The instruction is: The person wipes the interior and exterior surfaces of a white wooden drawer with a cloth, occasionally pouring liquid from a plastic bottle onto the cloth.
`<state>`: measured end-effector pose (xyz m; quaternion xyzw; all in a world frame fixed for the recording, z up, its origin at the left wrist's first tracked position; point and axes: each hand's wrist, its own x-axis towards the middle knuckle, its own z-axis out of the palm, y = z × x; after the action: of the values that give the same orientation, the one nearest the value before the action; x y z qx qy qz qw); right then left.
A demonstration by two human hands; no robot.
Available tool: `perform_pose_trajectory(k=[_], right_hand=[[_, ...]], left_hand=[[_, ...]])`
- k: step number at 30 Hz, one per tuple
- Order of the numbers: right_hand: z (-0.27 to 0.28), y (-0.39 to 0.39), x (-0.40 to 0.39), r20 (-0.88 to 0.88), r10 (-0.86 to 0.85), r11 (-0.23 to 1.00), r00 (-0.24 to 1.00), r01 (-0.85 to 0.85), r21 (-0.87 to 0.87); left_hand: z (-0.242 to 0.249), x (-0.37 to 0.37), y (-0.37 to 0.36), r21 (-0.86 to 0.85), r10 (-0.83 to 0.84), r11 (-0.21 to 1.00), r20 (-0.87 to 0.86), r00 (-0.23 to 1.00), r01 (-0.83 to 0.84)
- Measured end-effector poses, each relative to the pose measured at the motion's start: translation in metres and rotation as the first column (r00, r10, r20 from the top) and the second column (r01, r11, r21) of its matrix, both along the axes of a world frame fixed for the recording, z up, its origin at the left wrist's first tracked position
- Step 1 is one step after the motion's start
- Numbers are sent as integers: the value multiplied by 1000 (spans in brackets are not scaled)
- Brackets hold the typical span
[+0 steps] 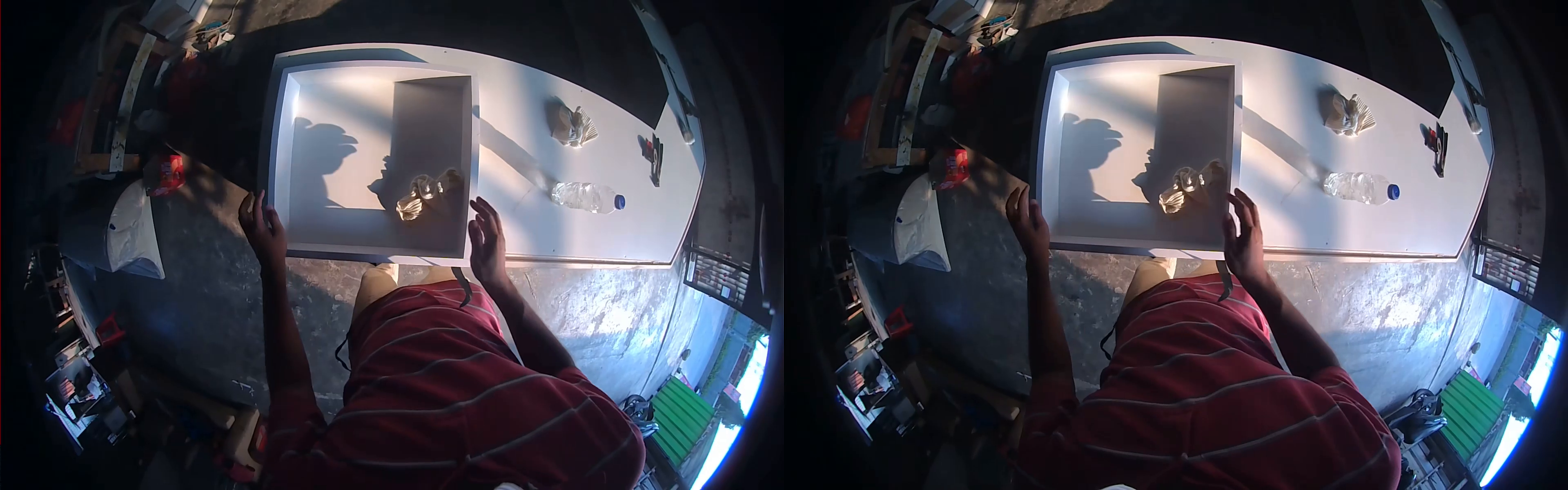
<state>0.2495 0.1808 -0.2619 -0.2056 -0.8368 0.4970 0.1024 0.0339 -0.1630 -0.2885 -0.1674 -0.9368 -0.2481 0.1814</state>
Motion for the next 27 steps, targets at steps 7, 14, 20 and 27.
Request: perform_pose_trajectory(k=[7, 14, 20, 27], right_hand=[[-157, -55, -131, -17, -260, 655, 965, 190, 731], [-144, -116, -247, -59, 208, 702, 976, -107, 705], [-124, -94, -167, 87, 298, 682, 951, -276, 677], [-145, -55, -292, 4, -231, 681, 973, 159, 714]], left_hand=[[-76, -30, -45, -11, -93, 995, 263, 960, 99], [-79, -20, -41, 131, -102, 990, 438, 893, 49], [-68, -22, -36, 194, -141, 979, 380, 914, 70], [-74, -17, -40, 181, -130, 982, 429, 894, 56]])
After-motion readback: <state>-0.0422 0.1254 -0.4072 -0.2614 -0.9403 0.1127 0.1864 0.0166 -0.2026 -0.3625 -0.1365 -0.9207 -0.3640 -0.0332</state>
